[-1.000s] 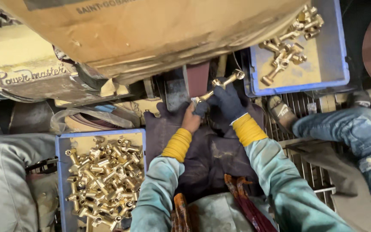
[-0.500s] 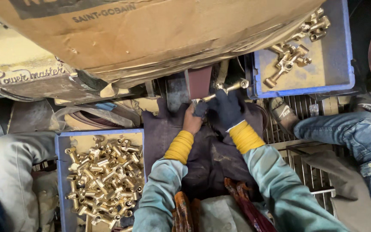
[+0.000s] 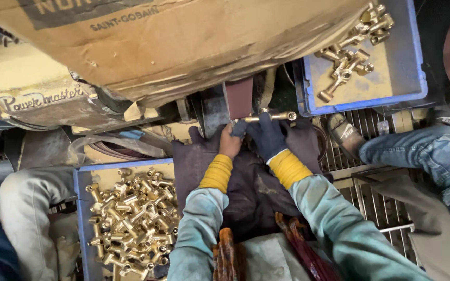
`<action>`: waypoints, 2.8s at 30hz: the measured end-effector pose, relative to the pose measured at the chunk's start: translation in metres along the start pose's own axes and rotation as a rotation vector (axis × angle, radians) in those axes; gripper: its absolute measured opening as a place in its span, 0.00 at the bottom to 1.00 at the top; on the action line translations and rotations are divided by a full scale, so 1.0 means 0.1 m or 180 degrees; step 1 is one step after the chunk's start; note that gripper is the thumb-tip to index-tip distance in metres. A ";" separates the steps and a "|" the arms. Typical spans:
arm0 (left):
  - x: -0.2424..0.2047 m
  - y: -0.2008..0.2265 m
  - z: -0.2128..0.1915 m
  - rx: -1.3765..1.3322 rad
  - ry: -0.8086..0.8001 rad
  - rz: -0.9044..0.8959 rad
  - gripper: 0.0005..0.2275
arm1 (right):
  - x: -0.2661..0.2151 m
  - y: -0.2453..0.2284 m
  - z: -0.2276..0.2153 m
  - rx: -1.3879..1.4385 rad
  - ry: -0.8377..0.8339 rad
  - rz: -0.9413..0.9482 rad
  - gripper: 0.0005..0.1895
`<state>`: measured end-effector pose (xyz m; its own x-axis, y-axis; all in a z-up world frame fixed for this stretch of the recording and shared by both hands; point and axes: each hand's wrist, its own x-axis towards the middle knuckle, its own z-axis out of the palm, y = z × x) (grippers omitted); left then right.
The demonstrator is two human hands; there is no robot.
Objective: The person sits on the floor and uses a belt sander to grind brass-colored metal parts. They pick each part from a blue bin, press it against the moving belt, rotate it to smooth multiple surfaces, and place the finished part into a second blue bin.
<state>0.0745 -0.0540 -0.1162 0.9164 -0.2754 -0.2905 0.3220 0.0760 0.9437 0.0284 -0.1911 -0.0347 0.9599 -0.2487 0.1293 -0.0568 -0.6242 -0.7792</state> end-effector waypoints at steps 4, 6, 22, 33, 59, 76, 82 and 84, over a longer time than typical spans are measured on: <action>-0.03 0.27 -0.06 0.0007 -0.0107 -0.0587 0.13 | 0.01 -0.27 -0.19 0.0954 -0.0333 0.0317 0.14; -0.24 0.46 -0.18 0.0173 -0.0508 -0.0018 0.13 | -0.14 -0.46 -0.39 0.2035 -0.0469 0.0543 0.14; -1.21 0.84 -0.23 0.0895 -0.1650 0.0912 0.20 | -0.51 -0.91 -1.04 0.1435 0.0205 -0.0678 0.15; -0.87 0.74 -0.15 0.0566 -0.1008 0.0589 0.25 | -0.36 -0.36 -0.75 0.4912 -0.0604 0.1529 0.26; -0.12 0.19 0.10 -0.0099 -0.0025 0.0188 0.15 | 0.24 -0.01 -0.27 -0.0654 -0.0217 -0.0803 0.29; -0.08 0.24 -0.12 0.0048 -0.0153 -0.0044 0.16 | 0.01 -0.19 -0.11 0.4704 -0.0106 0.2387 0.18; -0.82 0.44 -0.54 -0.0586 0.0316 0.0722 0.12 | -0.55 -0.44 -0.59 0.1626 -0.1452 -0.0224 0.18; -1.09 0.47 -0.85 -0.1036 0.0773 0.0166 0.10 | -0.68 -0.57 -0.79 0.0562 -0.1599 -0.0953 0.18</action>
<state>0.0095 0.0610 -0.0540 0.9505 -0.0318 -0.3092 0.2962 0.3939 0.8701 -0.0549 -0.1970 0.0491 0.9416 0.3253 0.0868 0.2407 -0.4701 -0.8492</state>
